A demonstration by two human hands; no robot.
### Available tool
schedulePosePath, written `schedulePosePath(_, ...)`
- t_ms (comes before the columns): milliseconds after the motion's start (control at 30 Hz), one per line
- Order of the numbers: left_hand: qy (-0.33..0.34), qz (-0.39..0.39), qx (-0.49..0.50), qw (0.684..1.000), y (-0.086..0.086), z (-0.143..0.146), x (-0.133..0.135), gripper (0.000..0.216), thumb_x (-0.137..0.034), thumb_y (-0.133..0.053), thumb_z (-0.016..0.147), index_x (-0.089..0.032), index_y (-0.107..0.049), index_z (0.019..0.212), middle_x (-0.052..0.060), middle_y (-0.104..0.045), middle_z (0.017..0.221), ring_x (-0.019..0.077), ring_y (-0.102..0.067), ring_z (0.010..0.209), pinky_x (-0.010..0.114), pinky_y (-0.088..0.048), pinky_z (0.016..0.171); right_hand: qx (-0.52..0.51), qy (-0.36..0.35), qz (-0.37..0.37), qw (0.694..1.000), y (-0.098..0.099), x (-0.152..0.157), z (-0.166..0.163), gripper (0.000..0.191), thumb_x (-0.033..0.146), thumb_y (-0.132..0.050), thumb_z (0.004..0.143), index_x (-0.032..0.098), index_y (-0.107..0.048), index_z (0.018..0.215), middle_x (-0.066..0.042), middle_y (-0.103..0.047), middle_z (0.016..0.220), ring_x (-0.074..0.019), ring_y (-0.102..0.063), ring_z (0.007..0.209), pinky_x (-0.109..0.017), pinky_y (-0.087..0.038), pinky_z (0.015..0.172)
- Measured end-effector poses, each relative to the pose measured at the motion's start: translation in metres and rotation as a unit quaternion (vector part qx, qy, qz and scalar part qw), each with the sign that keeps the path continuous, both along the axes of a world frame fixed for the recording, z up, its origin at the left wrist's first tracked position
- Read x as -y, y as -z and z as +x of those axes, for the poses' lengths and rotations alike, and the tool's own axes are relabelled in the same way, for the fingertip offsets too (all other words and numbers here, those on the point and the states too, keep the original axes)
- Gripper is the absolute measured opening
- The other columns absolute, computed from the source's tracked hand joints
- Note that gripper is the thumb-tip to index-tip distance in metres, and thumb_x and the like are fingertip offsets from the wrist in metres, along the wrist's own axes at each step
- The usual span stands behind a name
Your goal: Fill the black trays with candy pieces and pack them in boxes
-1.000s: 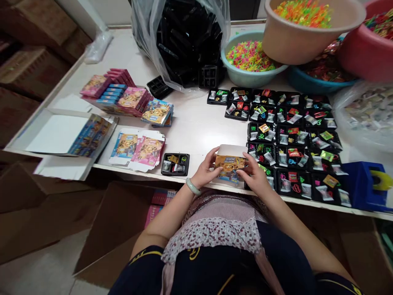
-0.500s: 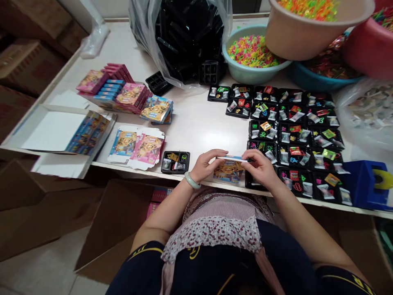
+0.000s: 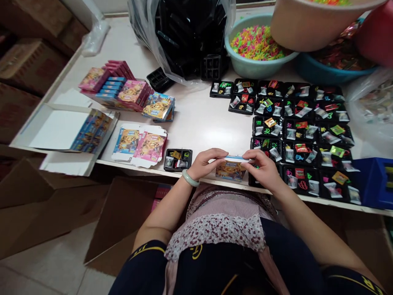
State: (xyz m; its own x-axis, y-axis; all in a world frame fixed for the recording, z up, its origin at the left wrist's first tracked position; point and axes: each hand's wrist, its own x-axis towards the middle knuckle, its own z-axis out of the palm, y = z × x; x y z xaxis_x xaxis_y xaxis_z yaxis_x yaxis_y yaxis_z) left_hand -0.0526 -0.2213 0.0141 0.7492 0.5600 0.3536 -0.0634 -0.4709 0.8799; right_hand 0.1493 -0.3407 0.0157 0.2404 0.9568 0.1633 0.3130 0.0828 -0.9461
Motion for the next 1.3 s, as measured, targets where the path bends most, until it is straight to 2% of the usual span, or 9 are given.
schedulePosePath(367, 0.039, 0.028, 0.005, 0.999, -0.004, 0.001, -0.005, 0.016, -0.019, -0.06, 0.089, -0.019, -0.068, 0.102, 0.009, -0.069, 0.102, 0.0155, -0.065, 0.096, 0.031, -0.055, 0.085, 0.114, 0.028, 0.014, 0.993, -0.008, -0.003, -0.011, 0.006, 0.026, -0.057, 0.088, 0.021, -0.056, 0.084, -0.003, -0.058, 0.083, -0.0163, -0.058, 0.075, -0.026, -0.049, 0.055)
schedulePosePath(533, 0.027, -0.049, -0.014, 0.998, 0.001, -0.005, 0.002, 0.02, -0.026, -0.066, 0.086, -0.017, -0.067, 0.104, 0.011, -0.068, 0.105, 0.0179, -0.065, 0.101, 0.032, -0.055, 0.086, 0.11, -0.051, 0.058, 0.991, -0.003, 0.009, -0.002, 0.009, 0.028, -0.06, 0.088, 0.024, -0.06, 0.097, -0.007, -0.064, 0.1, -0.0197, -0.062, 0.092, -0.032, -0.056, 0.067)
schedulePosePath(767, -0.001, -0.101, -0.047, 0.994, 0.003, -0.002, -0.004, 0.03, -0.032, -0.07, 0.082, -0.019, -0.066, 0.108, 0.009, -0.068, 0.103, 0.0165, -0.065, 0.095, 0.028, -0.055, 0.083, 0.089, -0.013, 0.051, 0.995, 0.006, 0.009, -0.01, 0.015, 0.029, -0.056, 0.09, 0.026, -0.063, 0.103, -0.01, -0.064, 0.109, -0.023, -0.061, 0.104, -0.041, -0.056, 0.08)
schedulePosePath(867, -0.088, -0.08, -0.031, 0.992, 0.001, 0.001, -0.008, 0.02, -0.033, -0.069, 0.082, -0.019, -0.069, 0.095, 0.007, -0.068, 0.095, 0.0161, -0.065, 0.09, 0.028, -0.054, 0.08, 0.035, -0.014, 0.031, 0.999, 0.002, 0.022, 0.005, 0.039, 0.032, -0.061, 0.086, 0.026, -0.055, 0.124, -0.012, -0.054, 0.131, -0.0232, -0.058, 0.113, -0.037, -0.057, 0.079)
schedulePosePath(967, -0.229, -0.051, 0.007, 0.972, 0.004, 0.007, -0.012, 0.022, -0.03, -0.074, 0.075, -0.021, -0.069, 0.095, 0.003, -0.068, 0.094, 0.0157, -0.064, 0.087, 0.029, -0.054, 0.078, 0.078, 0.095, -0.006, 0.992, 0.0, 0.061, 0.06, 0.028, 0.033, -0.059, 0.087, 0.025, -0.062, 0.114, -0.009, -0.063, 0.113, -0.0204, -0.062, 0.098, -0.036, -0.055, 0.079)
schedulePosePath(1033, -0.258, -0.026, 0.0, 0.966, 0.008, 0.013, -0.017, 0.024, -0.026, -0.077, 0.07, -0.023, -0.07, 0.092, 0.0, -0.068, 0.091, 0.0156, -0.063, 0.082, 0.03, -0.053, 0.075, 0.166, 0.235, -0.053, 0.956, 0.001, 0.104, 0.112, 0.018, 0.033, -0.056, 0.089, 0.024, -0.067, 0.099, -0.006, -0.065, 0.096, -0.0202, -0.062, 0.089, -0.036, -0.053, 0.08)
schedulePosePath(1167, -0.319, -0.007, 0.002, 0.948, 0.007, 0.028, -0.018, 0.025, -0.023, -0.08, 0.059, -0.027, -0.071, 0.082, -0.005, -0.067, 0.078, 0.0147, -0.06, 0.069, 0.029, -0.05, 0.063, 0.299, 0.487, -0.187, 0.799, 0.004, 0.198, 0.207, 0.026, 0.031, -0.056, 0.085, 0.016, -0.069, 0.101, -0.012, -0.061, 0.099, -0.0206, -0.058, 0.073, -0.044, -0.05, 0.082)
schedulePosePath(1233, -0.339, -0.001, -0.031, 0.94, -0.001, 0.034, -0.012, 0.026, -0.024, -0.079, 0.059, -0.031, -0.071, 0.082, -0.006, -0.067, 0.076, 0.015, -0.059, 0.064, 0.03, -0.048, 0.058, 0.312, 0.505, -0.241, 0.768, 0.008, 0.225, 0.235, 0.026, 0.031, -0.058, 0.083, 0.015, -0.072, 0.097, -0.013, -0.059, 0.1, -0.0201, -0.057, 0.071, -0.044, -0.049, 0.084)
schedulePosePath(1300, -0.337, 0.001, -0.067, 0.939, -0.01, 0.04, -0.004, 0.027, -0.026, -0.077, 0.06, -0.034, -0.071, 0.085, -0.006, -0.067, 0.077, 0.0157, -0.058, 0.062, 0.031, -0.047, 0.056, 0.3, 0.479, -0.267, 0.78, 0.012, 0.235, 0.251, 0.024, 0.035, -0.062, 0.08, 0.017, -0.074, 0.092, -0.01, -0.058, 0.096, -0.0198, -0.058, 0.073, -0.043, -0.049, 0.085)
